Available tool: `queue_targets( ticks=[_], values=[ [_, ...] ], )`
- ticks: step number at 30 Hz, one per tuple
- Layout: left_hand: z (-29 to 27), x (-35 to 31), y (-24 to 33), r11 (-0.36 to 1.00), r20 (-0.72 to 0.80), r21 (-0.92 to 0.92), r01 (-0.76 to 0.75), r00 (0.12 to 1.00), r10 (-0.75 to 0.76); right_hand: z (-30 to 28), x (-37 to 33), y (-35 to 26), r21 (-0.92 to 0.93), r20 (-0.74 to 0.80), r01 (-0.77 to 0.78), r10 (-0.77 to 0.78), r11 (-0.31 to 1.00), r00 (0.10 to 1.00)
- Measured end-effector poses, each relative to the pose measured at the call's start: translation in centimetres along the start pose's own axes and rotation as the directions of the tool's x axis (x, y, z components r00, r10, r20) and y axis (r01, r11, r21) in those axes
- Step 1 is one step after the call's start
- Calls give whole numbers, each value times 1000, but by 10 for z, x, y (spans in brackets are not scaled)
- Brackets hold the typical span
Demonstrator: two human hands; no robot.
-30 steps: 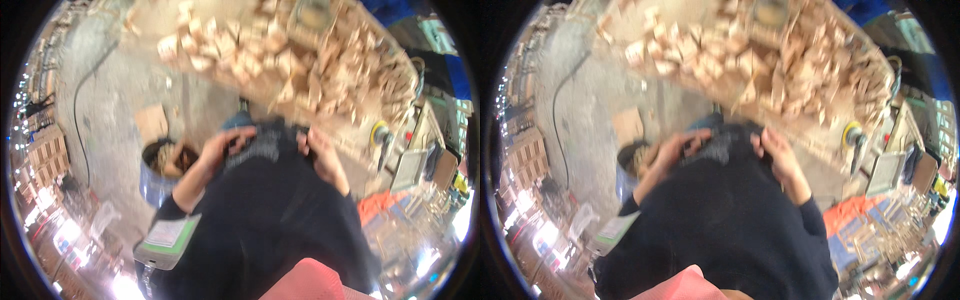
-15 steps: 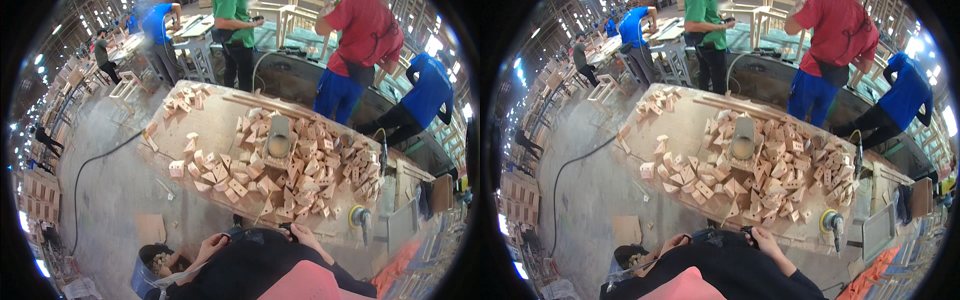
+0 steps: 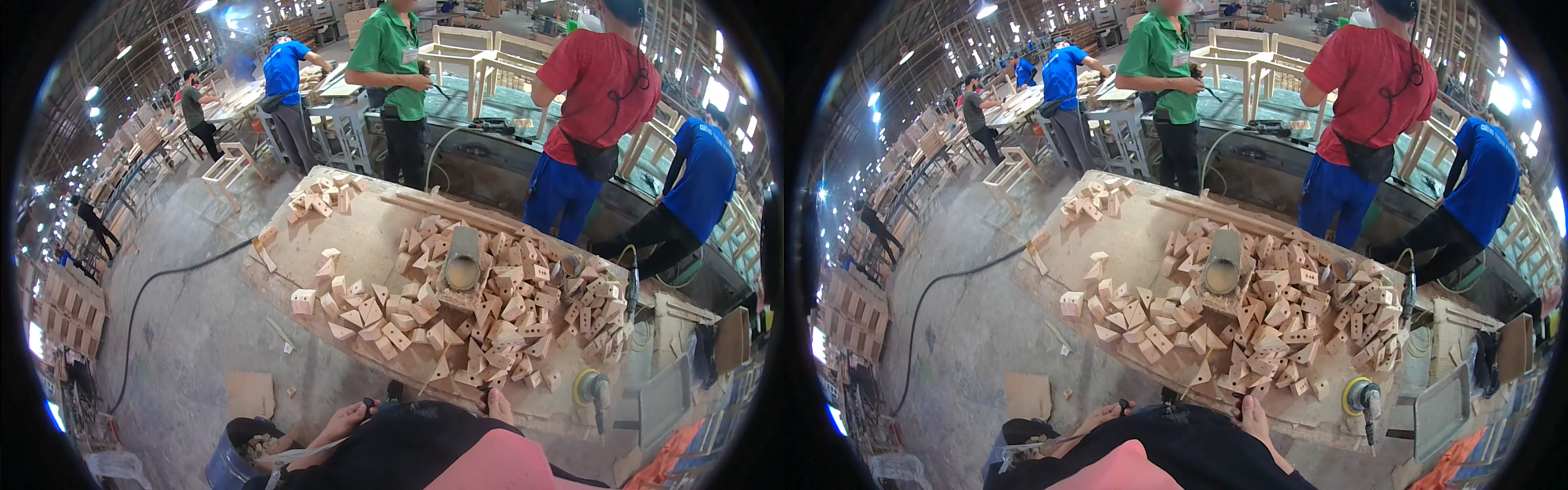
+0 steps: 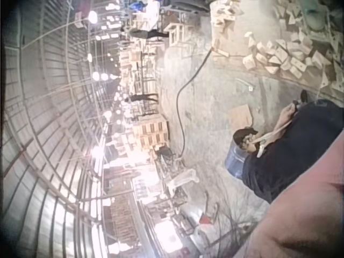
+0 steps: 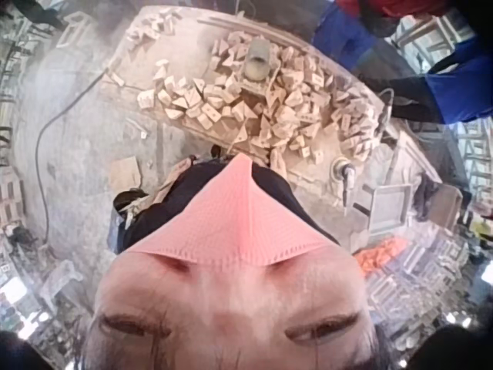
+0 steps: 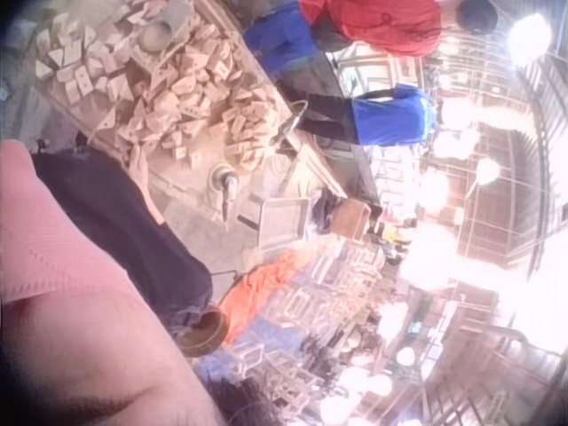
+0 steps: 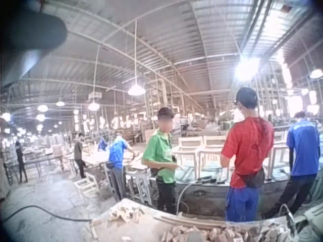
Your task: The person applies glue to small wooden blocks using a brush and assembles them into larger units. They pick up blocks, apply glue to specific faces, and press pieces together, repeating the process across multiple units.
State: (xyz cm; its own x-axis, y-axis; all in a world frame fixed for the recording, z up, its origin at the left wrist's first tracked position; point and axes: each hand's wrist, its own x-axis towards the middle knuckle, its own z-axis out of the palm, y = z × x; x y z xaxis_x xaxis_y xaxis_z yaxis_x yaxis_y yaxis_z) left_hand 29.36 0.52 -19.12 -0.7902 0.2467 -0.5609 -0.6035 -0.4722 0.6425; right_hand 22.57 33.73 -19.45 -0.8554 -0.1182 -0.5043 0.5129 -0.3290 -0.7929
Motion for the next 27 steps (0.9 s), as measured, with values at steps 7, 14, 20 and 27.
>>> queue_targets(
  ticks=[7,14,20,27],
  values=[
    [11,9,-10,987,30,161,12,999,-17,16,-4,3,-262,68,64,-48,963,997],
    [13,24,-24,966,113,246,78,988,-108,27,-13,16,-527,188,64,43,847,981],
    [8,28,-36,940,132,250,233,953,-271,22,-10,26,-635,339,131,122,762,933],
    [15,24,-39,917,157,289,275,931,-329,19,-15,30,-634,384,103,196,767,902]
  ],
)
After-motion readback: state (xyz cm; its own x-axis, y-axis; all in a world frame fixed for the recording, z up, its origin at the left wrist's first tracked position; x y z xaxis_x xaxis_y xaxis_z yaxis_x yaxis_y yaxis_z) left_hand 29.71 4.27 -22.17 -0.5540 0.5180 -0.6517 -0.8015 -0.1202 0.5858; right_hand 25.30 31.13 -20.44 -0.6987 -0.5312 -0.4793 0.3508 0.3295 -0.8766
